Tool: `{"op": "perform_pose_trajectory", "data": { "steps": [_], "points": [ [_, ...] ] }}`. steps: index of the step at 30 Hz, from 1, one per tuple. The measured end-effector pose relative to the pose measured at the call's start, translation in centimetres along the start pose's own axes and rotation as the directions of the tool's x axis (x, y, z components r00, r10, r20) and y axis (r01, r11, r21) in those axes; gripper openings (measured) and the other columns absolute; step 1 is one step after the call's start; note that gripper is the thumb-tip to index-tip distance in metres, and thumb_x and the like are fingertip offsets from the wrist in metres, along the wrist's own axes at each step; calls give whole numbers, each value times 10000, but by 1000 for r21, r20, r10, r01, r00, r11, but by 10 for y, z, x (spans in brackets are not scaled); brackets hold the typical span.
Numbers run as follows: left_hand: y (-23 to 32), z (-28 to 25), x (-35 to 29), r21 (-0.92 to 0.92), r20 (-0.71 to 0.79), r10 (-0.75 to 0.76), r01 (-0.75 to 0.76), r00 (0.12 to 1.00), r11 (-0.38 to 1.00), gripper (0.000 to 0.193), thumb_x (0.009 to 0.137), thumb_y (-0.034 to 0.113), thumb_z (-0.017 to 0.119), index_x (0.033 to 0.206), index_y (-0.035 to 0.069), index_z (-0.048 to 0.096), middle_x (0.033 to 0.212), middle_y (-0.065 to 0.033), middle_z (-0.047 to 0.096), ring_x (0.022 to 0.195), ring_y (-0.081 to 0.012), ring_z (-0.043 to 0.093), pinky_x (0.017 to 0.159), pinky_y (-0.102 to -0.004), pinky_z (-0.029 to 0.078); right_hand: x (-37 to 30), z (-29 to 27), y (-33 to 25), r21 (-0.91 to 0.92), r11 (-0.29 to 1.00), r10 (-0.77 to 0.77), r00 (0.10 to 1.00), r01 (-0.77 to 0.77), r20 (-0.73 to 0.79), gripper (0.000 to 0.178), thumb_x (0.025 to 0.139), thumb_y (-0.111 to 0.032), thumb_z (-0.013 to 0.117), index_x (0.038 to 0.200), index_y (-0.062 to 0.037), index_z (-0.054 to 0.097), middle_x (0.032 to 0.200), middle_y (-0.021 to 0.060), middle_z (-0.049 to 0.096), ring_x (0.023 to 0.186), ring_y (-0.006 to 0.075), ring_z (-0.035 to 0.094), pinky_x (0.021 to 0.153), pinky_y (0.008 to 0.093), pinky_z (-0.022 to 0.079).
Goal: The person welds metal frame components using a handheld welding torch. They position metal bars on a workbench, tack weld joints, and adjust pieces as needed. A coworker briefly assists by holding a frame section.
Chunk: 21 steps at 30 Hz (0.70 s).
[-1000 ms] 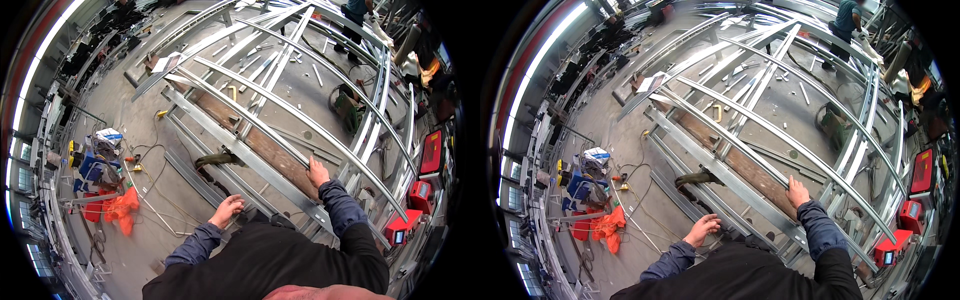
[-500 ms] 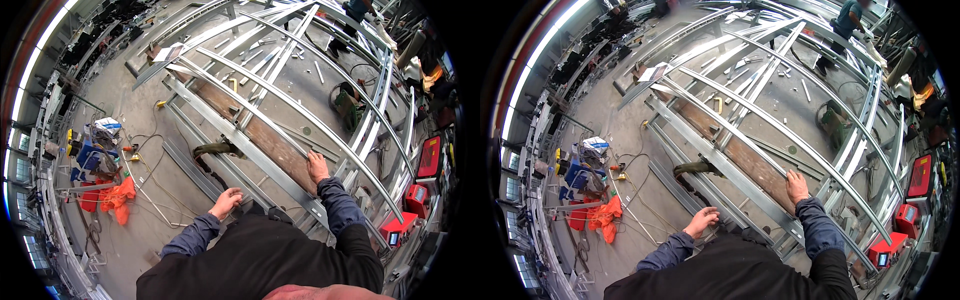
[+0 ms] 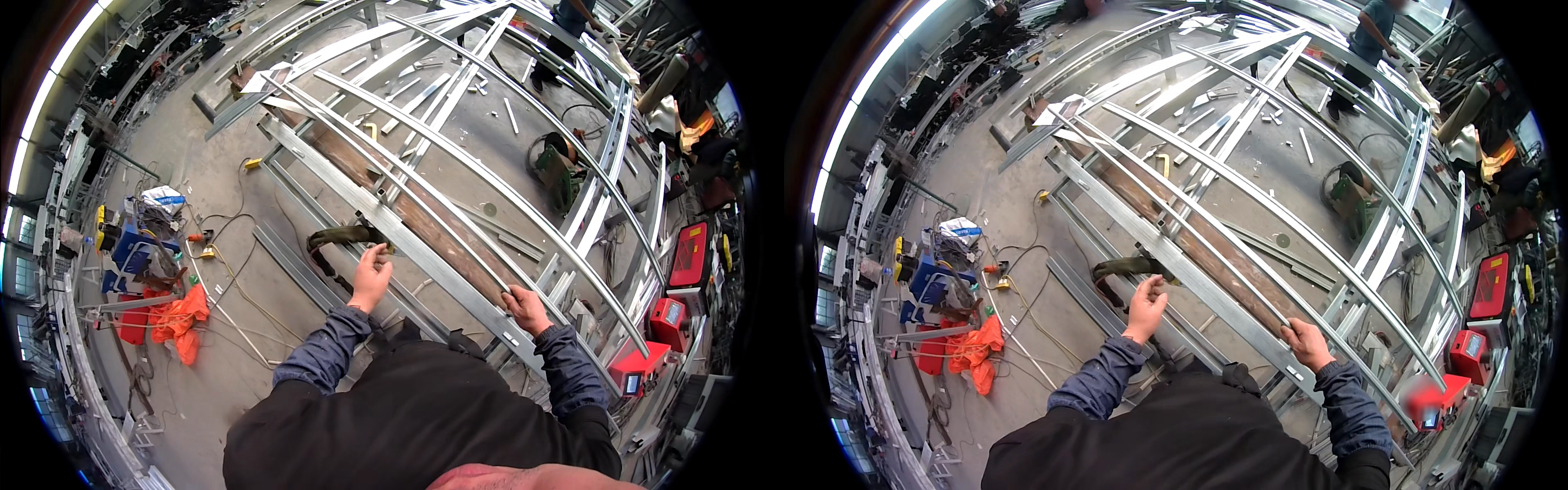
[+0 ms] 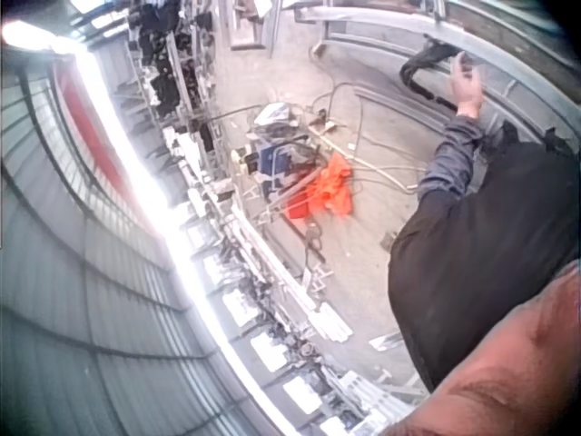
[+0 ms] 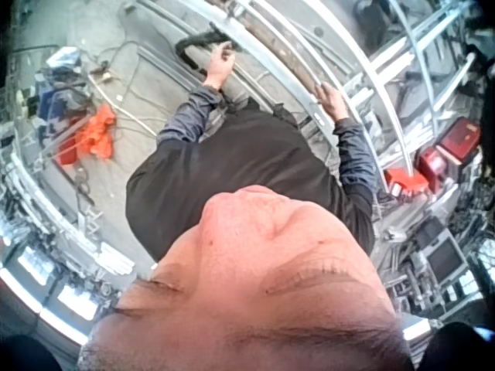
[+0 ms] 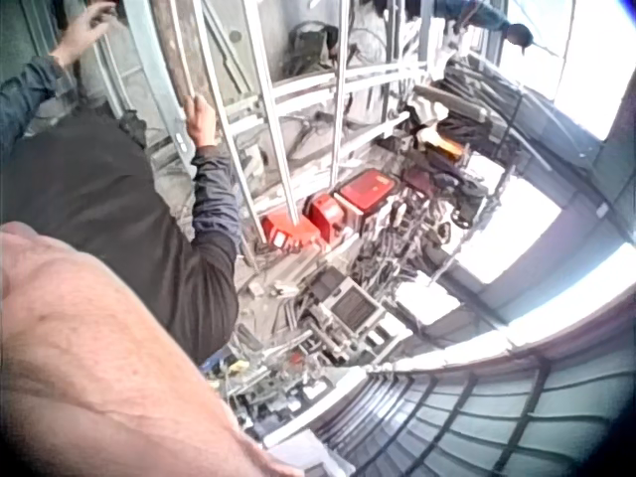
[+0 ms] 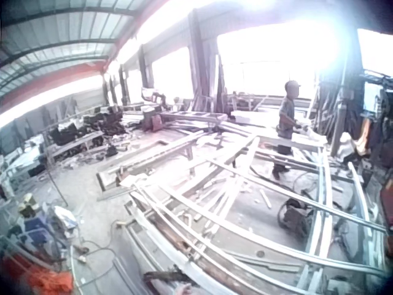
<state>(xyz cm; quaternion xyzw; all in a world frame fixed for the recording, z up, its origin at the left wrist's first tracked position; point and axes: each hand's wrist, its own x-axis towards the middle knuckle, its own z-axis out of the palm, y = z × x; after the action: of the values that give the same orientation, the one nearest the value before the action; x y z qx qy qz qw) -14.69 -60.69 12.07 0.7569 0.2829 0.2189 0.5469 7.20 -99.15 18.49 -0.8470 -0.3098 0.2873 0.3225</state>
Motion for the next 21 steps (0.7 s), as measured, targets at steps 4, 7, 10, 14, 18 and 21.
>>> {"op": "perform_pose_trajectory", "data": {
  "steps": [4, 7, 10, 14, 18, 21],
  "points": [
    [36, 3, 19, 481, 217, 522, -556, 825, 678, 713, 854, 199, 860, 1533, 194, 638, 1542, -91, 570, 1443, -342, 528, 1253, -524, 405, -30, 18, -18, 21, 1000, 17, 1000, -17, -23, 273, 1088, -280, 696, 1115, -8, 694, 856, 283, 650, 819, 516, 640, 710, 508, 514],
    [55, 7, 41, 526, 440, 536, -690, 721, 497, 724, 853, 310, 892, 1532, 258, 649, 1597, -57, 516, 1545, -284, 425, 1337, -535, 278, -40, 31, -23, -1, 1000, -2, 999, 2, -42, 274, 1082, -279, 701, 1072, -7, 669, 854, 285, 637, 836, 524, 638, 708, 517, 509],
    [58, 8, 62, 546, 553, 514, -751, 655, 370, 709, 849, 392, 901, 1513, 294, 672, 1603, -36, 503, 1578, -255, 377, 1373, -539, 205, -45, 38, -21, -14, 1000, 13, 999, -13, -34, 285, 1080, -275, 702, 1016, -7, 631, 845, 286, 616, 847, 534, 624, 706, 533, 502],
    [47, 11, 83, 500, 602, 494, -779, 627, 379, 499, 917, 358, 863, 1394, 281, 738, 1407, -3, 619, 1463, -225, 509, 1356, -559, 238, -49, 41, -10, -55, 998, 26, 1000, -27, -11, 275, 1079, -276, 696, 1012, -15, 639, 862, 284, 624, 864, 531, 631, 718, 542, 501],
    [29, 18, 94, 391, 644, 472, -790, 602, 473, 265, 976, 306, 811, 1221, 211, 776, 1179, -15, 683, 1259, -245, 639, 1302, -546, 346, -52, 48, 3, -108, 994, 21, 1000, -20, 7, 274, 1082, -292, 687, 1009, -29, 656, 898, 263, 649, 914, 512, 651, 764, 557, 516],
    [15, 20, 100, 322, 666, 499, -817, 555, 478, 180, 977, 287, 805, 1108, 169, 773, 1090, -42, 670, 1139, -278, 653, 1168, -493, 460, -50, 56, 8, -179, 984, 7, 1000, -9, -13, 258, 1075, -299, 699, 1017, -48, 675, 922, 224, 670, 941, 479, 674, 781, 551, 532]
  ]
}}
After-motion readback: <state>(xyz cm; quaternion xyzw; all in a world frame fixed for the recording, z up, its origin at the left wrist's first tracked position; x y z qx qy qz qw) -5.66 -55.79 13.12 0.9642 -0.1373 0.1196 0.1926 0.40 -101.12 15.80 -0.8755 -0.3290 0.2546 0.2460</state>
